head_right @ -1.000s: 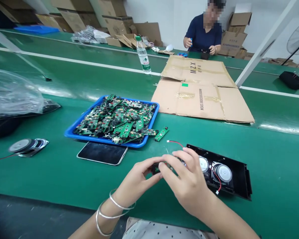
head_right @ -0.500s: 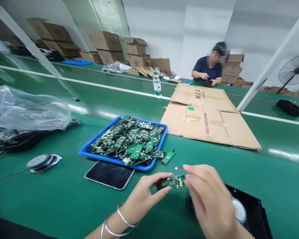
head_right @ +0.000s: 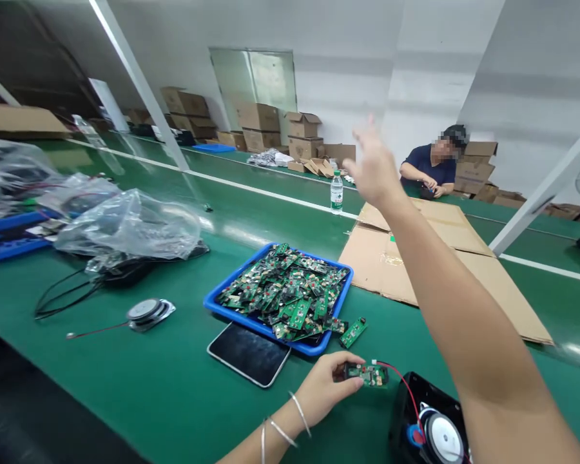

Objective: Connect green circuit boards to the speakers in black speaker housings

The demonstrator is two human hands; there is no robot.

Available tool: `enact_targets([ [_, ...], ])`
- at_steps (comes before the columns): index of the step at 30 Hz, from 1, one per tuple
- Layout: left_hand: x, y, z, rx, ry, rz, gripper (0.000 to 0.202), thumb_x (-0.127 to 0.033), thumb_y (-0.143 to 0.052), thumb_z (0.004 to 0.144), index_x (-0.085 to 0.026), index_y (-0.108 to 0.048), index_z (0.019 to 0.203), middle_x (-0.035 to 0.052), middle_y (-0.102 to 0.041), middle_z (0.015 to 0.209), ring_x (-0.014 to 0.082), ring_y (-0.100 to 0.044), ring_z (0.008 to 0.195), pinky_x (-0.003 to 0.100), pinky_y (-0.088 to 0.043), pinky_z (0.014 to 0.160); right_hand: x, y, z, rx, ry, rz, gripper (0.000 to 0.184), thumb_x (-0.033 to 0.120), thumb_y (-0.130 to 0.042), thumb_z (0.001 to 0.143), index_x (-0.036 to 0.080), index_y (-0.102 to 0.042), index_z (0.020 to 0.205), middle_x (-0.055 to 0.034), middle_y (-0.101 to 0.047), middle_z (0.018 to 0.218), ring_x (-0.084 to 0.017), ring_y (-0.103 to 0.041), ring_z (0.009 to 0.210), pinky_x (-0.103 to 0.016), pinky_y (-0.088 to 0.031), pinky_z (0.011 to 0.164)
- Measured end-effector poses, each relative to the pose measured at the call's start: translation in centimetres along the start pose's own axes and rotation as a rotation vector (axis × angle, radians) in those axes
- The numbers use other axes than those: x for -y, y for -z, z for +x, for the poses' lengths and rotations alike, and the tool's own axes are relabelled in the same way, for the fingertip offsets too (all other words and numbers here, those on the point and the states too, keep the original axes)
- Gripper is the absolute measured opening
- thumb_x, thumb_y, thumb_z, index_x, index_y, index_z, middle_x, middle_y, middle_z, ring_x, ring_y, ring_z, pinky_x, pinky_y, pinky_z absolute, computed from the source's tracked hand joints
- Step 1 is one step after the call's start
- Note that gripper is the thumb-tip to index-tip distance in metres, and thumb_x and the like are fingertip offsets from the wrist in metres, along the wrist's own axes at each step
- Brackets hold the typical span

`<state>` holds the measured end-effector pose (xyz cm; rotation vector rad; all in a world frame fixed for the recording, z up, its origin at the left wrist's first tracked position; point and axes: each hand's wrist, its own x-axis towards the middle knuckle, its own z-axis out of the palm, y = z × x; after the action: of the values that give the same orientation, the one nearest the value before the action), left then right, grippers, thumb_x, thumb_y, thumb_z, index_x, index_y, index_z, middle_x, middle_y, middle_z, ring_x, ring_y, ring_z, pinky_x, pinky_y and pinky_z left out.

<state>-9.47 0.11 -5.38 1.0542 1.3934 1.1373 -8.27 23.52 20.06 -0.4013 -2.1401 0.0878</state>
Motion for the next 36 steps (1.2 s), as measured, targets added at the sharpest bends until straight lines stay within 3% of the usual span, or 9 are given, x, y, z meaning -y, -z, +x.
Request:
enact_targets([
  [3, 0.0, 0.2, 0.0, -0.001, 0.004, -0.017, 0.034, -0.023, -0.068, 0.064, -0.01, -0.072, 0.095, 0.0012, -0.06, 0.065, 0.0128, -0.048, 0.06, 0.025, -0.039, 0.057, 0.6, -0.4, -3.0, 0.153, -0.025, 0.061, 0.037, 0.014, -0.052, 0.089, 0.01, -0.052, 0.125, -0.0126, -0.052, 0.131, -0.027, -0.053, 0.119, -0.047, -0.048, 0.095],
  [7, -0.1, 0.2, -0.3, -0.006, -0.01, -0.045, 0.032, -0.022, -0.069, 0.062, -0.012, -0.073, 0.092, -0.0014, -0.054, 0.061, 0.0121, -0.043, 0.058, 0.024, -0.036, 0.054, 1.2, 1.8, -12.1, 0.414, -0.045, -0.025, 0.028, 0.019, -0.045, 0.091, 0.018, -0.06, 0.115, -0.0087, -0.061, 0.122, -0.025, -0.058, 0.113, -0.045, -0.05, 0.096],
  [13, 0.2, -0.3, -0.4, 0.029, -0.006, -0.092, 0.032, -0.021, -0.067, 0.064, -0.013, -0.071, 0.095, -0.0007, -0.057, 0.064, 0.0129, -0.048, 0.06, 0.025, -0.039, 0.056, 1.7, 5.8, -22.9, 0.827, -0.337, -0.008, 0.032, 0.037, -0.042, 0.094, 0.02, -0.062, 0.112, -0.0088, -0.064, 0.114, -0.024, -0.061, 0.104, -0.041, -0.05, 0.092],
  [18, 0.4, -0.2, -0.2, 0.024, -0.026, -0.121, 0.027, -0.019, -0.067, 0.065, -0.013, -0.068, 0.091, 0.0022, -0.061, 0.077, 0.0135, -0.053, 0.065, 0.026, -0.044, 0.061, 5.1, 5.1, -28.8, 0.963, -0.492, 0.059, 0.038, 0.033, -0.059, 0.085, 0.023, -0.058, 0.122, -0.0084, -0.062, 0.118, -0.026, -0.058, 0.109, -0.04, -0.048, 0.093],
  [21, 0.5, -0.1, 0.2, 0.007, -0.028, -0.154, 0.028, -0.02, -0.066, 0.065, -0.015, -0.061, 0.092, -0.0013, -0.058, 0.072, 0.0123, -0.053, 0.06, 0.024, -0.044, 0.055, 6.7, 4.3, -30.9, 0.872, -0.522, 0.106, 0.033, 0.023, -0.054, 0.085, 0.023, -0.061, 0.117, -0.0062, -0.068, 0.099, -0.024, -0.064, 0.091, -0.036, -0.053, 0.08],
  [24, 0.6, 0.1, 0.4, -0.007, -0.025, -0.181, 0.023, -0.023, -0.067, 0.066, -0.017, -0.054, 0.083, -0.0043, -0.055, 0.064, 0.0121, -0.054, 0.056, 0.023, -0.043, 0.053, 7.5, 5.2, -31.5, 0.574, -0.638, 0.208, 0.024, 0.032, -0.047, 0.091, 0.024, -0.067, 0.1, -0.0047, -0.07, 0.09, -0.02, -0.066, 0.08, -0.031, -0.054, 0.076],
  [27, 0.3, 0.4, 0.6, -0.042, -0.04, -0.18, 0.023, -0.024, -0.071, 0.064, -0.016, -0.055, 0.078, -0.004, -0.056, 0.063, 0.0119, -0.054, 0.056, 0.024, -0.043, 0.055, 8.2, 7.2, -31.6, 0.27, -0.861, 0.343, 0.027, 0.045, -0.057, 0.086, 0.022, -0.07, 0.087, -0.0062, -0.072, 0.085, -0.021, -0.068, 0.079, -0.029, -0.056, 0.076],
  [31, -0.7, 1.0, 0.7, -0.07, -0.087, -0.189, 0.026, -0.023, -0.077, 0.059, -0.015, -0.063, 0.079, 0.002, -0.063, 0.08, 0.0151, -0.058, 0.079, 0.025, -0.046, 0.072, 8.9, 9.0, -33.3, -0.042, -1.141, 0.489, 0.034, 0.045, -0.067, 0.08, 0.018, -0.068, 0.101, -0.007, -0.071, 0.076, -0.018, -0.066, 0.06, -0.027, -0.056, 0.059],
  [36, -2.0, 1.4, -0.1, -0.091, -0.056, -0.239, 0.035, -0.027, -0.08, 0.061, -0.016, -0.062, 0.088, -0.0003, -0.058, 0.084, 0.0105, -0.052, 0.068, 0.019, -0.044, 0.053, 9.3, 9.4, -36.2, -0.205, -1.197, 0.468, 0.027, 0.042, -0.067, 0.079, 0.016, -0.07, 0.086, -0.0036, -0.064, 0.061, -0.016, -0.061, 0.055, -0.029, -0.055, 0.057],
])
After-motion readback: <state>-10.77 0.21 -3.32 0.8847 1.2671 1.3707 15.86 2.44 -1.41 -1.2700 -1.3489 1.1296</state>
